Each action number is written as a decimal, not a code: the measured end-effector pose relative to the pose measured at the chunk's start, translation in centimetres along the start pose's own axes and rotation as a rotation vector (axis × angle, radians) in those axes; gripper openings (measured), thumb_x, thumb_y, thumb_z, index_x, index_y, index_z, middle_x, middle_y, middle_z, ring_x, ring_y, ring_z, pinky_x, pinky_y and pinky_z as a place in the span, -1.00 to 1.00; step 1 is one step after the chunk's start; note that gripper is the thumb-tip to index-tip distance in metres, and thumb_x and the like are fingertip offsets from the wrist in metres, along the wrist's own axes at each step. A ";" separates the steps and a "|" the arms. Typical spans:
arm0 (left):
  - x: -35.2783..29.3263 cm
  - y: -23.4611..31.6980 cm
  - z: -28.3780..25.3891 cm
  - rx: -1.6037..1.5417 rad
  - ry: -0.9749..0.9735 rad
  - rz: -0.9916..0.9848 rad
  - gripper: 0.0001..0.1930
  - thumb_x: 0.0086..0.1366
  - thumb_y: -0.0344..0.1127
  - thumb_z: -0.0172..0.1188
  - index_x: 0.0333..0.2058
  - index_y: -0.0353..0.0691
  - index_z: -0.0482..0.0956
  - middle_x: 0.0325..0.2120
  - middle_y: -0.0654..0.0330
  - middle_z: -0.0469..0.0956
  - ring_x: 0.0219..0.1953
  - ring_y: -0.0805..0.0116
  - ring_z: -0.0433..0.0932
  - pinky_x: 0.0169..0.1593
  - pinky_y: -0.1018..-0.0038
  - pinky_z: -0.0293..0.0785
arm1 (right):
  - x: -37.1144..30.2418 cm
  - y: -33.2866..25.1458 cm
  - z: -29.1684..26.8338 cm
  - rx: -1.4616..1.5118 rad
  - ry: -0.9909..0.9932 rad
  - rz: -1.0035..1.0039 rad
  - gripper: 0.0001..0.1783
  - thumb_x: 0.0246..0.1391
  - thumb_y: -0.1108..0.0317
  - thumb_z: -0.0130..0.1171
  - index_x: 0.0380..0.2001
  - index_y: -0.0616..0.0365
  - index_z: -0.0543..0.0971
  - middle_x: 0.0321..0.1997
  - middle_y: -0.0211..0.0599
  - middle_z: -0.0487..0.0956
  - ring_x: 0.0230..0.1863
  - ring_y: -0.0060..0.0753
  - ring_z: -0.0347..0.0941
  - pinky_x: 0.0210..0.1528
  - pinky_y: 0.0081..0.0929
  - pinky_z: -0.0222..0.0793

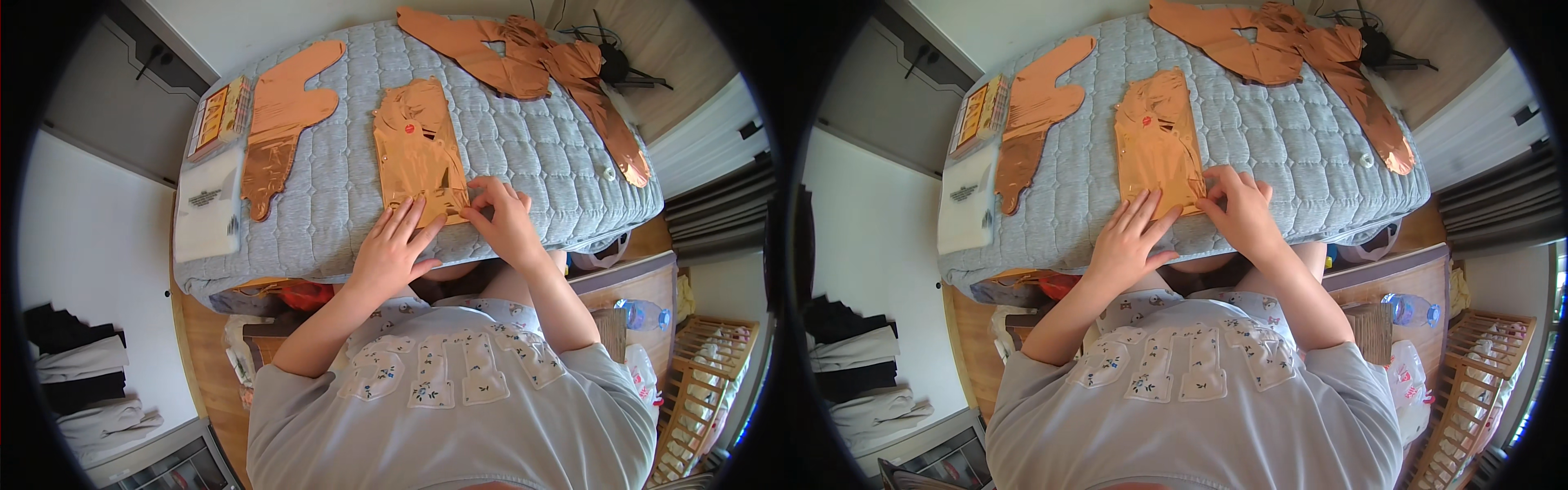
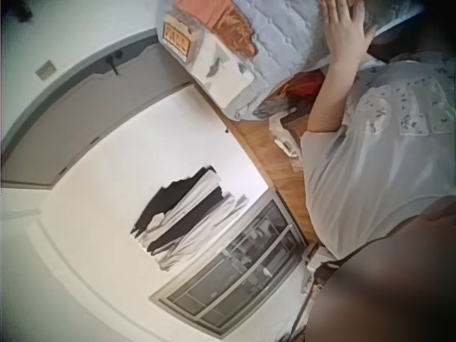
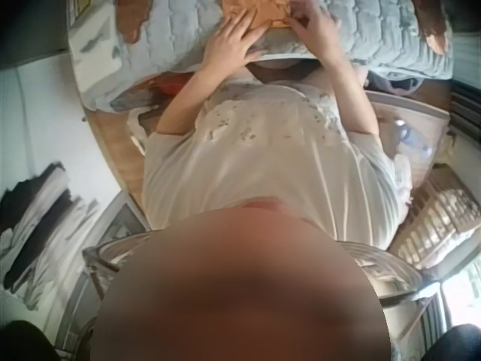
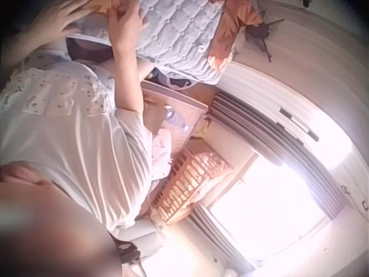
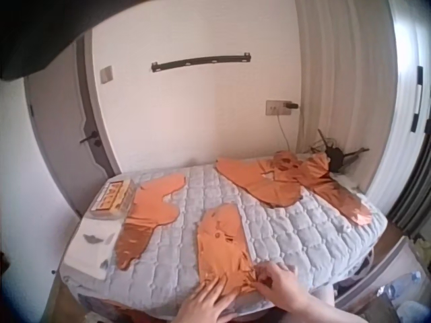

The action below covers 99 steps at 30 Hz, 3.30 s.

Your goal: Folding large metallic foil balloons and placing them into individual retail plastic bags with cardboard headers.

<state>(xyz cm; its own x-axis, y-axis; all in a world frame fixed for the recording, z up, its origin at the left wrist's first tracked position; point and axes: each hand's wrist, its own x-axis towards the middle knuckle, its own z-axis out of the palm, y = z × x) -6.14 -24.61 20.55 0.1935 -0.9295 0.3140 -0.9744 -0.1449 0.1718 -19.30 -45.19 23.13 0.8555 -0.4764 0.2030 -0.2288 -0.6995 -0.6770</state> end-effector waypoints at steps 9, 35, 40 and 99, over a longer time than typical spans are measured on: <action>0.1 -0.1 0.2 0.031 0.006 0.020 -0.17 0.13 0.14 0.42 0.36 0.07 0.38 0.34 -0.09 0.32 0.40 -0.05 0.31 0.37 0.00 0.32 | -0.5 0.3 0.9 -0.124 0.095 -0.094 -0.63 0.05 0.41 0.41 -0.05 0.02 0.58 -0.13 -0.40 0.59 0.00 -0.26 0.44 0.12 -0.22 0.19; -2.8 -3.0 -1.1 -0.051 0.125 0.104 -0.47 0.22 -0.27 0.39 0.18 -0.20 0.57 0.12 0.15 0.54 0.08 0.13 0.56 0.27 0.12 0.46 | -3.5 1.8 0.9 -0.378 -0.007 -0.448 -0.47 0.19 0.31 0.28 0.26 -0.15 0.59 0.29 -0.53 0.58 0.36 -0.29 0.40 0.49 0.00 0.10; -3.8 -3.2 -0.8 -0.104 0.194 0.014 -0.52 0.21 -0.32 0.39 0.12 -0.22 0.61 0.10 0.13 0.58 0.07 0.09 0.59 0.22 0.16 0.49 | -3.4 1.7 0.3 -0.366 -0.041 -0.436 -0.47 0.18 0.33 0.27 0.25 -0.14 0.60 0.27 -0.53 0.59 0.35 -0.25 0.40 0.48 0.01 0.11; 6.2 -1.1 1.7 0.085 -0.028 -0.252 -0.19 0.28 0.28 0.24 0.41 0.09 0.31 0.46 0.04 0.20 0.51 -0.18 0.09 0.44 -0.34 -0.05 | 3.6 4.4 -6.8 -0.566 -0.378 -1.030 -0.56 0.25 0.07 0.23 0.16 -0.10 0.61 0.32 -0.43 0.50 0.22 -0.29 0.43 0.25 -0.23 0.39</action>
<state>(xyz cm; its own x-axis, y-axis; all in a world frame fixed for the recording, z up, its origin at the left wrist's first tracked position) -4.07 -30.82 20.75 0.4296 -0.8691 0.2451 -0.9020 -0.4001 0.1623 -20.39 -53.61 25.66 0.8146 0.5516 0.1792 0.5430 -0.8339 0.0987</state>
